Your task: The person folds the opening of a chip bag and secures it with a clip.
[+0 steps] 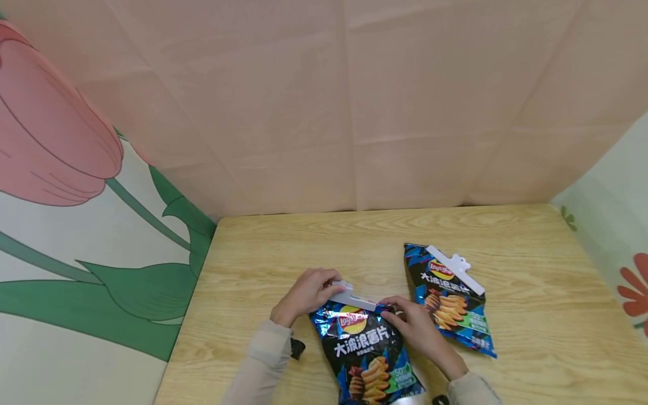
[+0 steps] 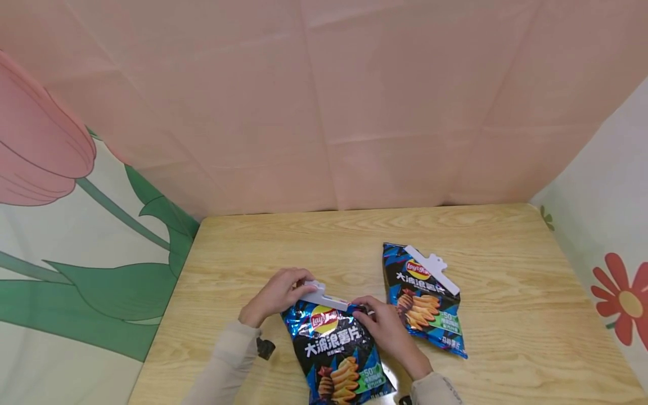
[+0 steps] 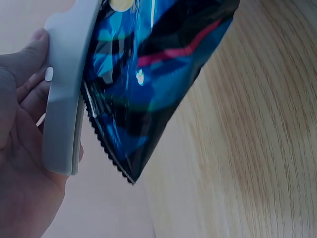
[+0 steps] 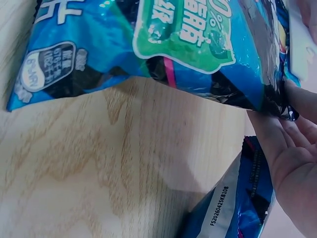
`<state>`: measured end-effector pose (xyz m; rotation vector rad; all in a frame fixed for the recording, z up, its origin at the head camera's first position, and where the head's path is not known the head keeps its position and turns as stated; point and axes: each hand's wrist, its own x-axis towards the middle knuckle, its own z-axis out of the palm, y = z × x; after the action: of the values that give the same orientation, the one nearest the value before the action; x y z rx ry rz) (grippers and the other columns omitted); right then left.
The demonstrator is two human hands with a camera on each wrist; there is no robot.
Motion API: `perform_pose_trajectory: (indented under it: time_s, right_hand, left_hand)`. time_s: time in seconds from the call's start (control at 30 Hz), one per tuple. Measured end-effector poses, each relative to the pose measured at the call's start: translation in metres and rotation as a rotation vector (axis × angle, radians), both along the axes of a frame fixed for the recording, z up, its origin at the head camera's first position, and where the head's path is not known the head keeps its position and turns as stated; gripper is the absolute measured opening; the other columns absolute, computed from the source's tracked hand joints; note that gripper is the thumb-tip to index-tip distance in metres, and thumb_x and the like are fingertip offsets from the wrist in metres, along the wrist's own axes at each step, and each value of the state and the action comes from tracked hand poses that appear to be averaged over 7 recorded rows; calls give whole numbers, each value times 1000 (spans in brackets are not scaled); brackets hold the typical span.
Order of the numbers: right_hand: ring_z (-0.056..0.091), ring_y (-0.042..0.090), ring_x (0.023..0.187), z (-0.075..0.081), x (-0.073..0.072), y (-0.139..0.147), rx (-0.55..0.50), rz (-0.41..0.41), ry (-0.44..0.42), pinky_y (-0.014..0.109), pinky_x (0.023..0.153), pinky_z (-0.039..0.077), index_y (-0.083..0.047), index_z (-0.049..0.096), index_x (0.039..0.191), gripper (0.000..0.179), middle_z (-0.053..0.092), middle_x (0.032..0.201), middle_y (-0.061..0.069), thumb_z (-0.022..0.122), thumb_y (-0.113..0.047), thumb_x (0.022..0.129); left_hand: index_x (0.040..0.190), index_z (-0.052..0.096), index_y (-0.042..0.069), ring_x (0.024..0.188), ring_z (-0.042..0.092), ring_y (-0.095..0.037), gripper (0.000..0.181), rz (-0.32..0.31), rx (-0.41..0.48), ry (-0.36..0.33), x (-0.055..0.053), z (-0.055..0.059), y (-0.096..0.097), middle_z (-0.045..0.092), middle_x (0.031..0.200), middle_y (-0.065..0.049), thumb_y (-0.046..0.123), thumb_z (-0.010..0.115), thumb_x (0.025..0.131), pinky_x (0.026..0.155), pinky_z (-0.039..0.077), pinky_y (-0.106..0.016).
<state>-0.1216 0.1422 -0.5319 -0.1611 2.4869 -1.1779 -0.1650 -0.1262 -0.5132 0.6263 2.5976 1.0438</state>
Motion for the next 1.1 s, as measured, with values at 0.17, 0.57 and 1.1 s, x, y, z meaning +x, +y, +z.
perform_pose_trajectory:
  time_s: [0.17,0.57,1.1]
  right_hand:
    - [69,14,88,1,1,0,-11,16,19,21,69,54,-9,68,115,20,73,108,9,65,-9,95]
    - [70,21,94,2,2,-2,-14,27,43,22,71,55,-3,67,116,22,72,112,13,63,-4,95]
    - [61,34,120,3,7,-6,-117,68,57,34,91,54,3,53,133,39,67,128,17,52,11,95]
  left_hand:
    - [102,73,17,65,49,-2,21,-4,4,17,0,0,6,66,80,7,35,62,98,60,39,-17]
    - [102,74,19,70,53,-1,24,6,-24,82,2,-4,11,72,85,9,40,62,97,81,42,-28]
    - [103,75,20,66,53,3,25,-11,-25,55,3,-5,21,72,84,11,40,62,96,77,38,-24]
